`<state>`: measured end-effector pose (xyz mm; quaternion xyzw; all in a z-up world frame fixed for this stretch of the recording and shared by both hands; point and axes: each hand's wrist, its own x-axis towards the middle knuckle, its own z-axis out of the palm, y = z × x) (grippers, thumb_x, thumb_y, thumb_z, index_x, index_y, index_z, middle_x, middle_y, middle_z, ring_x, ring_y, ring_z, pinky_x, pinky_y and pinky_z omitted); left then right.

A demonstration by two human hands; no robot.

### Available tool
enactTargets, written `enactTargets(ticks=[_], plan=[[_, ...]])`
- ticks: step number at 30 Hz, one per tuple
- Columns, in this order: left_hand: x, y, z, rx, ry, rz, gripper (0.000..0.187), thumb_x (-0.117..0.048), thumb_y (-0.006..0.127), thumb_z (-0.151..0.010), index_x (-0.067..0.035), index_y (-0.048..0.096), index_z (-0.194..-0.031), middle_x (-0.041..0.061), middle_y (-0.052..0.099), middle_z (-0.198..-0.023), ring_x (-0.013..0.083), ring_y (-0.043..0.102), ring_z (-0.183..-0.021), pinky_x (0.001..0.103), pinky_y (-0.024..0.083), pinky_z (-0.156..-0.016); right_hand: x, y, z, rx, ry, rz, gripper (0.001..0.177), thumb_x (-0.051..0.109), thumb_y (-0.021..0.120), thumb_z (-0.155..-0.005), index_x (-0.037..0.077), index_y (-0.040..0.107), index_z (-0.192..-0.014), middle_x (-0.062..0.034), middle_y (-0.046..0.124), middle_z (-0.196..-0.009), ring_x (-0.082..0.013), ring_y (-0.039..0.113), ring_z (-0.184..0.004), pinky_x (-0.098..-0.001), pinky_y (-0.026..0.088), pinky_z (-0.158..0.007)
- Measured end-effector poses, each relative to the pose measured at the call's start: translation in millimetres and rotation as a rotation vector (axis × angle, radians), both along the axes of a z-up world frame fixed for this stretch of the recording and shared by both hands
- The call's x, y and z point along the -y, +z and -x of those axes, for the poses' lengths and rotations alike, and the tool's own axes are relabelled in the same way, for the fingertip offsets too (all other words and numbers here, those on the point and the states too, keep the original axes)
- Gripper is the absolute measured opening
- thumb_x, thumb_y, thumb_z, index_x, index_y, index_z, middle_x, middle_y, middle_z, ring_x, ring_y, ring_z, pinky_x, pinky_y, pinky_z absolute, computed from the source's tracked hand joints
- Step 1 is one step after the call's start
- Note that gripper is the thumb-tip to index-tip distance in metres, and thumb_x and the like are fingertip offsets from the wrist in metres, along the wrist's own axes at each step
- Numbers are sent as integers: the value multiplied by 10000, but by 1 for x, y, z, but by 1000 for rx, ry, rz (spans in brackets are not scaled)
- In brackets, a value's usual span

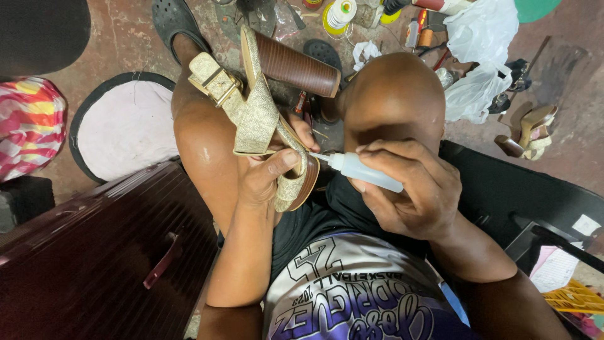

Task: The person repairs a gold high-heeled sandal by applying glue to the heel and sole, pressing the parts together, and using a small tool to adjust the fit. The person handles the shoe and glue bottle throughout the process.

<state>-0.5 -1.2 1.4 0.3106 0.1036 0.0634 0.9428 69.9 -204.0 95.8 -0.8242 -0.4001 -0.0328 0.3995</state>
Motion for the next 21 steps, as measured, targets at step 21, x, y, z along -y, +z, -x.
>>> enactTargets(ticks=[21], plan=[[1, 3, -1, -38, -6, -22, 395, -95, 823, -824, 44, 635, -1144, 181, 687, -1021, 273, 689, -942, 390, 583, -901, 1, 12, 2, -18, -42, 135, 299, 79, 847, -844, 10, 704, -1098, -138, 723, -1045, -249, 748, -950, -341, 614, -823]])
